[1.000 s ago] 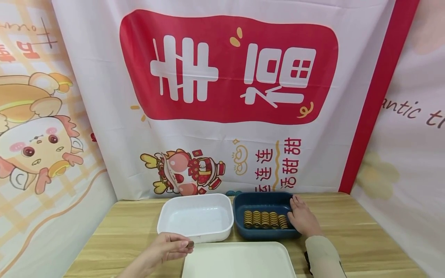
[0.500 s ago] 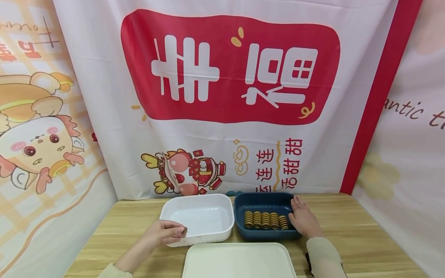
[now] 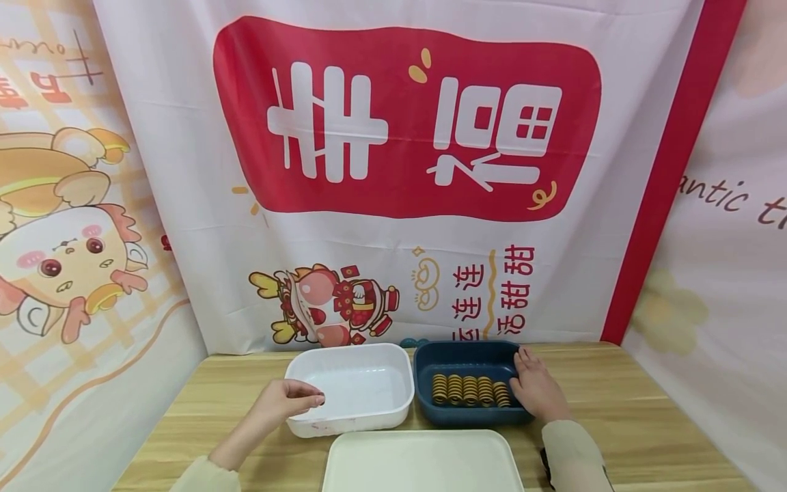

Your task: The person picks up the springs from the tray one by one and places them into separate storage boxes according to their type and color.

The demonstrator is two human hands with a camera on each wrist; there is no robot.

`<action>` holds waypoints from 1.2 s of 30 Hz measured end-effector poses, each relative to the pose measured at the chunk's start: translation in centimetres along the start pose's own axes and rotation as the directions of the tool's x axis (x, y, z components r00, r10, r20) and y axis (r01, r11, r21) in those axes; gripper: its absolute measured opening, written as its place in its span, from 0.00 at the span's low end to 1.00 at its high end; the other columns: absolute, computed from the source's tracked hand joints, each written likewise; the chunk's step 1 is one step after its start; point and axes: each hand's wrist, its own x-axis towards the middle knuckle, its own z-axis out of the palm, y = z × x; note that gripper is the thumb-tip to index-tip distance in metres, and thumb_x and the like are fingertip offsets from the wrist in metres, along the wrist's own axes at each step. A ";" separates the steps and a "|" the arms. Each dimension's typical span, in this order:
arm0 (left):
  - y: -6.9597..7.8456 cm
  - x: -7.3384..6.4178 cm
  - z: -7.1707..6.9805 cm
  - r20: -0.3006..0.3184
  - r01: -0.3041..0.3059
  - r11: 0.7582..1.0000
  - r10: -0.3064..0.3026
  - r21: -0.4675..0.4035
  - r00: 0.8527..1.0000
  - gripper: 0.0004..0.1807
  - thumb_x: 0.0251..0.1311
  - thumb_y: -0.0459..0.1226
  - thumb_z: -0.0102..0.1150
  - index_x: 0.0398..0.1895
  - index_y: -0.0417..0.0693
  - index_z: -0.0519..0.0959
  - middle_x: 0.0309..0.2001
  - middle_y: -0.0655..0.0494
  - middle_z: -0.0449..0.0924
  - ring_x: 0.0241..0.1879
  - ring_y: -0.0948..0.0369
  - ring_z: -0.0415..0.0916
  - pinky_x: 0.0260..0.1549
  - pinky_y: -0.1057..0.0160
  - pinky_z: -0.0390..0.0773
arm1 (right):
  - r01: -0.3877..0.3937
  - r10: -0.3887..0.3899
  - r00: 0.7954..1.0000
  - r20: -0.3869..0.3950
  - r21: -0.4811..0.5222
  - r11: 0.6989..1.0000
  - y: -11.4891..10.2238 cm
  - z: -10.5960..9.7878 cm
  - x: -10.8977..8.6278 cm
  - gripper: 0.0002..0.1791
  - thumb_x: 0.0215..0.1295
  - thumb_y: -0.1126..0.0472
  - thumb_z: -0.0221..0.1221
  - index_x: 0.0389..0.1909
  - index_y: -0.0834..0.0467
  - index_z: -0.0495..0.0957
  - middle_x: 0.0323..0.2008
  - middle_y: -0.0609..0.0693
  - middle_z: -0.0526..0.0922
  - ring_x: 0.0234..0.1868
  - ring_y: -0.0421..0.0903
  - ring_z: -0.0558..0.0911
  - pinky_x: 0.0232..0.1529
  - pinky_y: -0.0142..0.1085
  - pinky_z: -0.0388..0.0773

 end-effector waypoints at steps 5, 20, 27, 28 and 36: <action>-0.8 0.6 0.1 -0.045 -0.080 0.974 0.092 0.213 0.995 0.07 0.46 0.37 0.73 0.25 0.43 0.85 0.24 0.58 0.83 0.25 0.65 0.77 0.25 0.69 0.77 | -0.002 0.002 1.000 0.007 0.008 1.000 -0.1 -0.1 -0.1 0.28 0.63 0.66 0.55 0.59 0.80 0.64 0.63 0.75 0.62 0.67 0.69 0.57 0.64 0.62 0.53; -2.0 2.9 0.6 0.116 -0.226 0.685 0.204 0.693 0.972 0.10 0.42 0.36 0.75 0.17 0.49 0.80 0.19 0.62 0.76 0.21 0.65 0.69 0.22 0.63 0.73 | -0.006 0.006 1.000 0.000 0.014 1.000 -0.3 -0.1 -0.3 0.28 0.62 0.66 0.55 0.59 0.81 0.65 0.63 0.76 0.62 0.66 0.70 0.57 0.64 0.62 0.53; -1.8 3.6 1.4 0.154 -0.189 0.617 0.110 0.764 0.982 0.14 0.39 0.29 0.72 0.15 0.48 0.74 0.17 0.60 0.70 0.19 0.62 0.66 0.20 0.61 0.73 | -0.010 0.010 1.000 0.004 0.014 1.000 -0.4 -0.3 -0.3 0.28 0.62 0.66 0.56 0.59 0.80 0.65 0.63 0.76 0.62 0.67 0.70 0.57 0.64 0.63 0.53; -1.9 3.7 1.5 0.159 -0.190 0.600 0.105 0.777 0.982 0.14 0.39 0.28 0.71 0.14 0.48 0.73 0.17 0.60 0.70 0.18 0.61 0.66 0.20 0.60 0.73 | -0.007 0.007 1.000 0.003 0.012 1.000 -0.4 -0.3 -0.3 0.28 0.62 0.66 0.56 0.58 0.81 0.65 0.62 0.76 0.62 0.66 0.70 0.57 0.64 0.63 0.53; -2.4 4.2 2.2 0.177 -0.200 0.471 0.092 0.859 0.980 0.10 0.40 0.26 0.67 0.18 0.44 0.73 0.19 0.53 0.74 0.21 0.56 0.72 0.24 0.56 0.78 | 0.011 -0.011 1.000 -0.013 0.002 1.000 -0.6 -0.3 0.0 0.28 0.61 0.66 0.57 0.58 0.81 0.66 0.62 0.76 0.64 0.66 0.70 0.58 0.64 0.62 0.54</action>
